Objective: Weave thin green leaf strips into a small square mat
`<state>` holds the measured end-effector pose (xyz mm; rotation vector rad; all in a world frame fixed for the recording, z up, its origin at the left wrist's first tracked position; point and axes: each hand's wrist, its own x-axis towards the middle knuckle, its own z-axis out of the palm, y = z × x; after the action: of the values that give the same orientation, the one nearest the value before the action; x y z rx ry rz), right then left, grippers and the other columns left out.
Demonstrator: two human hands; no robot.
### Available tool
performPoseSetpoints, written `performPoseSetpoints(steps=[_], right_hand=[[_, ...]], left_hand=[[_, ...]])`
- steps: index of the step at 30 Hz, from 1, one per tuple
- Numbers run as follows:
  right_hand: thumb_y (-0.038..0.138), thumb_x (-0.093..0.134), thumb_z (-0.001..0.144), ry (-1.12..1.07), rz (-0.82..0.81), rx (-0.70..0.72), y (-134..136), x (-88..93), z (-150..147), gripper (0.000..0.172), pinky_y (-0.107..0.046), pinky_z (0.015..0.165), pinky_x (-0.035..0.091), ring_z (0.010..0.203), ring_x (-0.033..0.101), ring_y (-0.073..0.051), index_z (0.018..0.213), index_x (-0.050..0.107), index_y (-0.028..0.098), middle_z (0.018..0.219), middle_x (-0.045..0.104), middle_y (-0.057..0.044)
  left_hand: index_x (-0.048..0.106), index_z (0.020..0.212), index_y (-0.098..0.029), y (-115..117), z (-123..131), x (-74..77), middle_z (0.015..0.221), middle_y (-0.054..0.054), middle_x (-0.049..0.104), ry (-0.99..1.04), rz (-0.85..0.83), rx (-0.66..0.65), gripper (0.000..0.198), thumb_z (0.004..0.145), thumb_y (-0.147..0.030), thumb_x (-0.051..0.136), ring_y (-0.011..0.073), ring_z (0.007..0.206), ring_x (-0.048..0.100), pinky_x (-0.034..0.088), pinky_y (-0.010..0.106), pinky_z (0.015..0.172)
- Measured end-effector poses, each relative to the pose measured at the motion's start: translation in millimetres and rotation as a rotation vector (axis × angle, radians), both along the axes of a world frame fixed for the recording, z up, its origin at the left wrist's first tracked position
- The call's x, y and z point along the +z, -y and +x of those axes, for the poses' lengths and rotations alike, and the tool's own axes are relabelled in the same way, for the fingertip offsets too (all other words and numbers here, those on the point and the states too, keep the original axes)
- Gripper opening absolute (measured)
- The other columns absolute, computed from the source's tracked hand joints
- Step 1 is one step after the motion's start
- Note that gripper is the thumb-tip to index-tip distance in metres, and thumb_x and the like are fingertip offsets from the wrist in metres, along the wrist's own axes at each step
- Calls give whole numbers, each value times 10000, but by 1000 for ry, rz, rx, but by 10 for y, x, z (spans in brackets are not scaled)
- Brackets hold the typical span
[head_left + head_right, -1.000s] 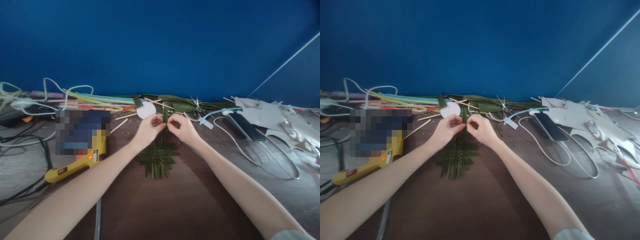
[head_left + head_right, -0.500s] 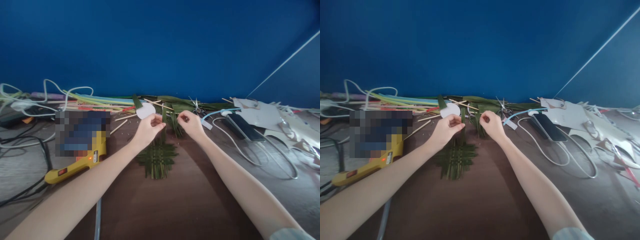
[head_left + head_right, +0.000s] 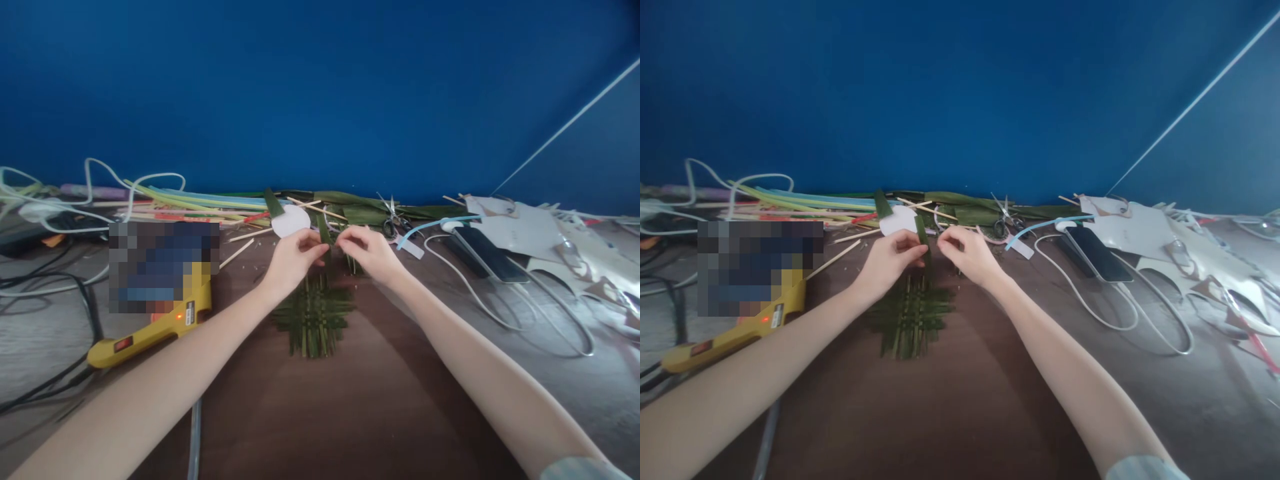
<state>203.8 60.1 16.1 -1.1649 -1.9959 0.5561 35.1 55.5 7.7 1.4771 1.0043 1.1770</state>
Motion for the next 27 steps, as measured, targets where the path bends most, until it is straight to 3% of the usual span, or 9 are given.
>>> performPoseSetpoints(steps=[6, 14, 27], right_hand=[[197, 491, 762, -2, -7, 85, 89, 47, -90, 65, -241, 557, 324, 602, 441, -106, 714, 527, 173, 668, 538, 12], [190, 482, 774, 2, -8, 108, 73, 28, -58, 94, -235, 550, 308, 586, 411, -95, 685, 508, 169, 649, 502, 20], [151, 476, 703, 79, 191, 58, 72, -44, -97, 77, -244, 564, 346, 595, 442, -114, 637, 473, 189, 622, 487, 12]], left_hand=[[524, 635, -153, 33, 4, 37, 579, -32, 545, -45, -12, -18, 129, 680, -231, 617, 97, 502, 552, 483, 240, 524], [564, 633, -162, 53, -25, 50, 536, -37, 576, -263, 133, 20, 123, 702, -253, 609, 99, 482, 542, 416, 224, 526], [524, 620, -184, 54, -31, 19, 559, -34, 586, -416, 254, 28, 186, 770, -295, 529, 121, 546, 540, 420, 242, 575]])
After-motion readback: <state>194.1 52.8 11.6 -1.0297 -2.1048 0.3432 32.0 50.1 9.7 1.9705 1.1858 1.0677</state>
